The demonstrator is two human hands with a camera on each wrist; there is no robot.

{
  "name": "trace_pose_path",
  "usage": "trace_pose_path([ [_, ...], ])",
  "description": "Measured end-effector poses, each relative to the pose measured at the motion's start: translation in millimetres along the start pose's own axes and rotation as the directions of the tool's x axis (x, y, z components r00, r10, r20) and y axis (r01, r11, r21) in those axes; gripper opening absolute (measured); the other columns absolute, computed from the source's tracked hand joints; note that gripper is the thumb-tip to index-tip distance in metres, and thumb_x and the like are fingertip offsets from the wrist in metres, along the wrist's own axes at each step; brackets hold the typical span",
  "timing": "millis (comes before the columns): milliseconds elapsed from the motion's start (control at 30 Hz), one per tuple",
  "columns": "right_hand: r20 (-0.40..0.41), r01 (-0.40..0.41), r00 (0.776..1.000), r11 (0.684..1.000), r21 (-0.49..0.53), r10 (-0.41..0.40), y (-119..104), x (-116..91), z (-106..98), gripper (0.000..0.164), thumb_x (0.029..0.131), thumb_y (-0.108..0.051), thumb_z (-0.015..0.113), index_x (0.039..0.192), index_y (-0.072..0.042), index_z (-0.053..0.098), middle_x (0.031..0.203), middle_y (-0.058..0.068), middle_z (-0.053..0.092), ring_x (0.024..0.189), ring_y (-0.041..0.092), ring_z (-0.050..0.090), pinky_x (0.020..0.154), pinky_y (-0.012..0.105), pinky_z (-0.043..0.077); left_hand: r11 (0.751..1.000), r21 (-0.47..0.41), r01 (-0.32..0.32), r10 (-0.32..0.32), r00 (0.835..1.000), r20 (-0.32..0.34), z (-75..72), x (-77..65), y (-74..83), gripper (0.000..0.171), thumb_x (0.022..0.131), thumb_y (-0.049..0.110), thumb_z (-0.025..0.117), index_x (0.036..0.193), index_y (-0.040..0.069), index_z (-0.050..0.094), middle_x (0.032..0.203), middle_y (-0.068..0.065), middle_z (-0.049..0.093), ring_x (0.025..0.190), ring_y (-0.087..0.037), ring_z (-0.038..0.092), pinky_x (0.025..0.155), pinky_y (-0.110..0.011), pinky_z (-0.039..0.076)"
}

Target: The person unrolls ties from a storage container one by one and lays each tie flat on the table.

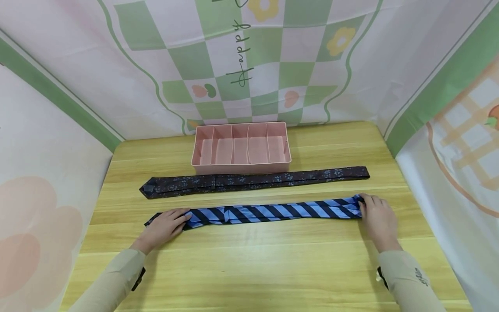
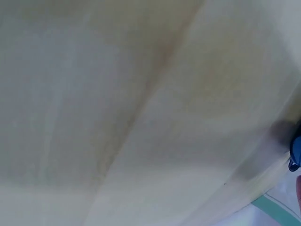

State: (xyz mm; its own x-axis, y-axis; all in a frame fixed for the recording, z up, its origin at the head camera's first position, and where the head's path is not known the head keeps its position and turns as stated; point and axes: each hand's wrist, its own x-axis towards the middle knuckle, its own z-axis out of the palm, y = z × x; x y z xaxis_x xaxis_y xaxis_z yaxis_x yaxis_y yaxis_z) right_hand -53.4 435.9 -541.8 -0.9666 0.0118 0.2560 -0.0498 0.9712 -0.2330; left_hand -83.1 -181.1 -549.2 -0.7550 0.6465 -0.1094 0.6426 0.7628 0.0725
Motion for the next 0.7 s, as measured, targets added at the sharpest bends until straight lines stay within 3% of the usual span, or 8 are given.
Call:
trace_pose_path([
  [233,-0.056,0.004,0.998,1.000,0.007,-0.004,-3,1,-2,0.023,0.085,0.007,0.057,0.107,0.003,0.061,0.104,0.034,0.056,0.090,0.052,0.051,0.070,0.064,0.044,1.000,-0.007,-0.010,0.009,1.000,-0.018,0.7,-0.4,-0.1,0.042,0.097,0.027,0.054,0.139,0.021,0.051,0.144,-0.003,0.050,0.128,-0.025,0.052,0.107,-0.044,0.045],
  [467,-0.118,0.012,0.993,1.000,-0.006,-0.013,3,-1,1,0.019,0.081,0.008,0.060,0.099,0.007,0.065,0.106,0.034,0.055,0.090,0.052,0.050,0.069,0.063,0.045,1.000,-0.012,-0.017,0.017,0.999,-0.036,1.2,-0.3,0.2,0.042,0.097,0.026,0.054,0.138,0.021,0.052,0.143,-0.003,0.051,0.127,-0.025,0.052,0.106,-0.044,0.045],
  [700,0.023,-0.049,0.998,0.998,-0.026,0.050,11,-1,-3,0.035,0.081,-0.002,0.059,0.113,0.010,0.060,0.120,0.037,0.048,0.103,0.057,0.043,0.085,0.070,0.040,1.000,-0.012,-0.012,0.012,1.000,-0.025,-1.2,-1.0,1.5,0.042,0.097,0.026,0.054,0.138,0.019,0.052,0.143,-0.005,0.051,0.127,-0.027,0.052,0.107,-0.045,0.044],
])
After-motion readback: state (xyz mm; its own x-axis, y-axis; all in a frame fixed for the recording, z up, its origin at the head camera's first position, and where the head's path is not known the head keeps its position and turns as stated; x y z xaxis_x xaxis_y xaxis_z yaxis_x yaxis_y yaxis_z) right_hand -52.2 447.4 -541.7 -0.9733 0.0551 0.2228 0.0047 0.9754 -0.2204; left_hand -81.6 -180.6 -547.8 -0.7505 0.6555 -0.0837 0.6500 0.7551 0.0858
